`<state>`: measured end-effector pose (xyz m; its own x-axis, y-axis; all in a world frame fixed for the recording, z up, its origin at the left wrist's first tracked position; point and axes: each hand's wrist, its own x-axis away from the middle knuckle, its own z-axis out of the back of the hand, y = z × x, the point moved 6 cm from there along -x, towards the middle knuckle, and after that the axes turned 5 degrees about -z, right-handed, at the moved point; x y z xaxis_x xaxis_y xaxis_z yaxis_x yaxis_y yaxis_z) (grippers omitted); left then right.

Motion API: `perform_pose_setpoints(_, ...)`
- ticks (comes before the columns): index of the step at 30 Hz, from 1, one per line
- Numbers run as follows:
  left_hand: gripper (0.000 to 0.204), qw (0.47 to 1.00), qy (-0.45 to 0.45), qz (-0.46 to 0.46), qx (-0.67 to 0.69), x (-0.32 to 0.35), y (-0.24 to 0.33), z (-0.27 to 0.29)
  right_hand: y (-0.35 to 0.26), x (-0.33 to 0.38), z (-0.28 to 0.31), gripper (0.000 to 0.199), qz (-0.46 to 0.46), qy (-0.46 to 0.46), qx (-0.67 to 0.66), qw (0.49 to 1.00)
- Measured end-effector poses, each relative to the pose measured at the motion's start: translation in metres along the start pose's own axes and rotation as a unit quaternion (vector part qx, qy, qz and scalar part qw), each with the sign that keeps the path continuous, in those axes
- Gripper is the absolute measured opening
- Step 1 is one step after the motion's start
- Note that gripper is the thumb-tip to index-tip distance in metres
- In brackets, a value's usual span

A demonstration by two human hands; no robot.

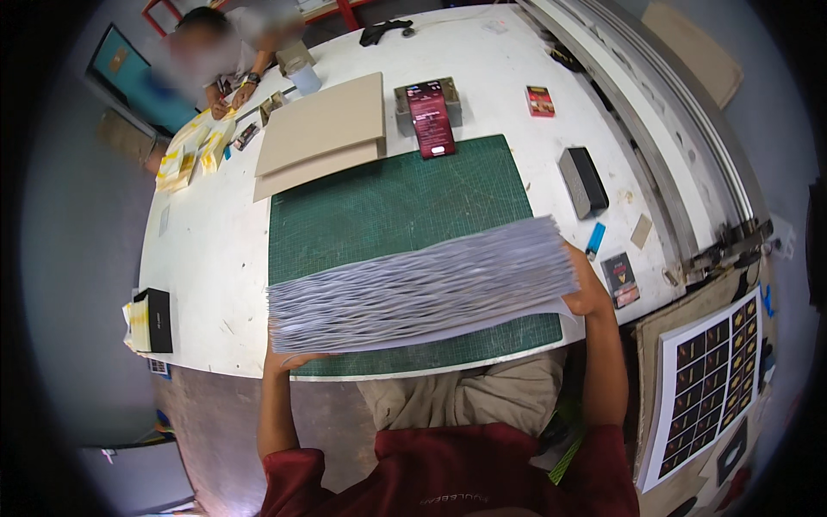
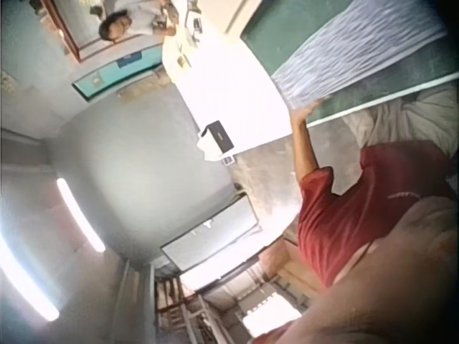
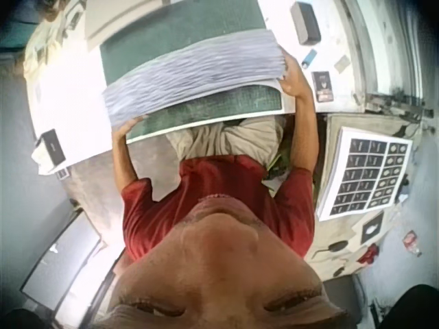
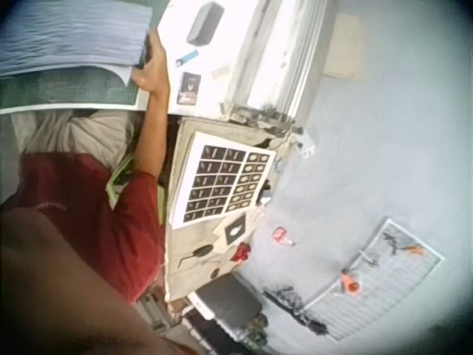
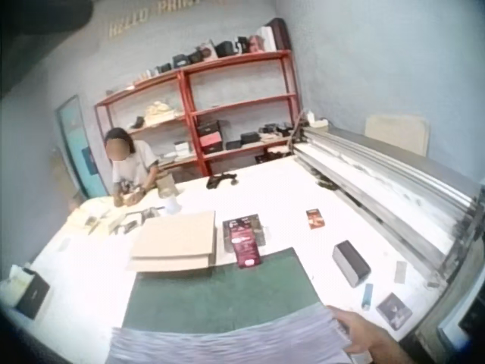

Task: The person places a printed sheet onto a piece of cardboard, smooths it down, and folds the cardboard over to sandwich the sheet. They repeat this process for multiple units, stacking the finished items into a pile on the table.

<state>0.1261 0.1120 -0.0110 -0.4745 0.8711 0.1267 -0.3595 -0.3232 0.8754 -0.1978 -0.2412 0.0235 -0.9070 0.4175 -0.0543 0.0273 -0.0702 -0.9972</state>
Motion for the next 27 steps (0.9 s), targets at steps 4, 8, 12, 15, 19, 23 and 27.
perform_pose_setpoints(4,0.114,0.994,0.022,-0.105,-0.022,0.001,-0.029,0.002,0.013,0.004,0.002,0.095,-0.052,0.032,-0.015,0.998)
perform_pose_setpoints(8,0.107,0.975,0.010,-0.159,-0.152,0.014,-0.091,-0.002,0.000,-0.002,-0.002,0.102,0.016,0.023,-0.028,0.999)
perform_pose_setpoints(12,0.080,0.983,0.023,-0.169,-0.075,-0.005,-0.042,-0.010,-0.007,0.005,0.002,0.112,-0.026,0.047,0.024,0.998)
perform_pose_setpoints(15,0.069,0.971,0.116,-0.207,-0.036,-0.014,0.009,-0.005,-0.104,0.001,-0.018,0.120,0.066,0.117,-0.001,0.991)
perform_pose_setpoints(19,0.070,0.972,0.092,-0.217,-0.020,-0.019,0.039,-0.006,-0.181,-0.008,-0.105,0.120,0.075,0.012,0.365,0.928)
perform_pose_setpoints(23,0.071,0.961,0.084,-0.257,-0.056,-0.018,0.043,-0.005,-0.191,-0.071,-0.192,0.107,0.130,-0.115,0.637,0.751)
perform_pose_setpoints(27,0.079,0.970,0.092,-0.224,-0.012,-0.021,0.051,-0.003,-0.162,-0.100,-0.195,0.094,-0.011,-0.243,0.587,0.772)
